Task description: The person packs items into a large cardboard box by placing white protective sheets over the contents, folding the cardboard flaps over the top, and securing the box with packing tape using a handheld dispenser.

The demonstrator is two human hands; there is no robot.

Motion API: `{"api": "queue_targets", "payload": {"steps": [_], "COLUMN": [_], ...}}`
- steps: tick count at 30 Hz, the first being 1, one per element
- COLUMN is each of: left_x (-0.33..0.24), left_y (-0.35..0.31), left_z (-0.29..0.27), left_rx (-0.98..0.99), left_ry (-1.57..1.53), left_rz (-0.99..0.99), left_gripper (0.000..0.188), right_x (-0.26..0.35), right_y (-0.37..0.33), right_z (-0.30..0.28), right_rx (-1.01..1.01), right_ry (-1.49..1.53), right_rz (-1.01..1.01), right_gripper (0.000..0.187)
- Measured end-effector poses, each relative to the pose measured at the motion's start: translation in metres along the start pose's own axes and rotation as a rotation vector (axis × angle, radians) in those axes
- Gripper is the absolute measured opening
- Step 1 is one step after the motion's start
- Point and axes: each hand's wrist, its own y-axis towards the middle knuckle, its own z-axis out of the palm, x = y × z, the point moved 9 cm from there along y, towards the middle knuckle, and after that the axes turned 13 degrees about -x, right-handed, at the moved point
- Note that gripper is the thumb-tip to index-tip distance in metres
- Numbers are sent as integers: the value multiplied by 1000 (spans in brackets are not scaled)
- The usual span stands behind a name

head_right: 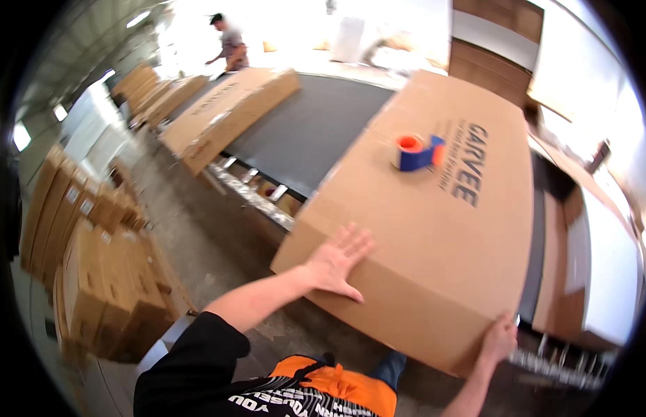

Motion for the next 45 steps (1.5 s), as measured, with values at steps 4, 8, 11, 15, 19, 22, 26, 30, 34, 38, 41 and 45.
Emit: {"api": "queue_targets", "payload": {"steps": [4,8,11,15,19,22,26,30,34,38,41,45], "left_x": [20,11,9,10,16,8,17,5,-107,-124,-145,-185], "left_y": [8,18,9,4,-1,3,10,44,74,82,98,147], "left_z": [-4,5,21,20,2,-3,-6,-3,27,31,33,63], "left_rx": [208,-354,-511,-492,-477,-471,-387,44,-13,-72,-116,-121], "left_ry": [204,336,311,259,287,290,223,41,-2,-64,-138,-167], "left_rz": [78,289,368,374,368,391,338,302,558,601,591,518], "left_gripper": [140,96,83,91,95,97,91,105,110,102,93,90], "right_x": [25,56,31,4,-114,-164,4,49,51,47,41,10], "right_y": [-66,-96,-110,-127,-174,-276,-165,-109,-105,-99,-69,9], "right_z": [-18,19,56,55,48,108,67,25,34,44,28,50], "right_rx": [-231,-762,-848,-494,-320,-424,-520,-652,-549,-497,-510,-403], "right_ry": [52,434,754,915,766,764,1297,1033,1235,1329,1053,574], "right_rz": [109,-204,-125,-277,257,740,896,306,350,416,401,378], "right_gripper": [39,50,61,52,22,31,37,48,52,36,33,28]}}
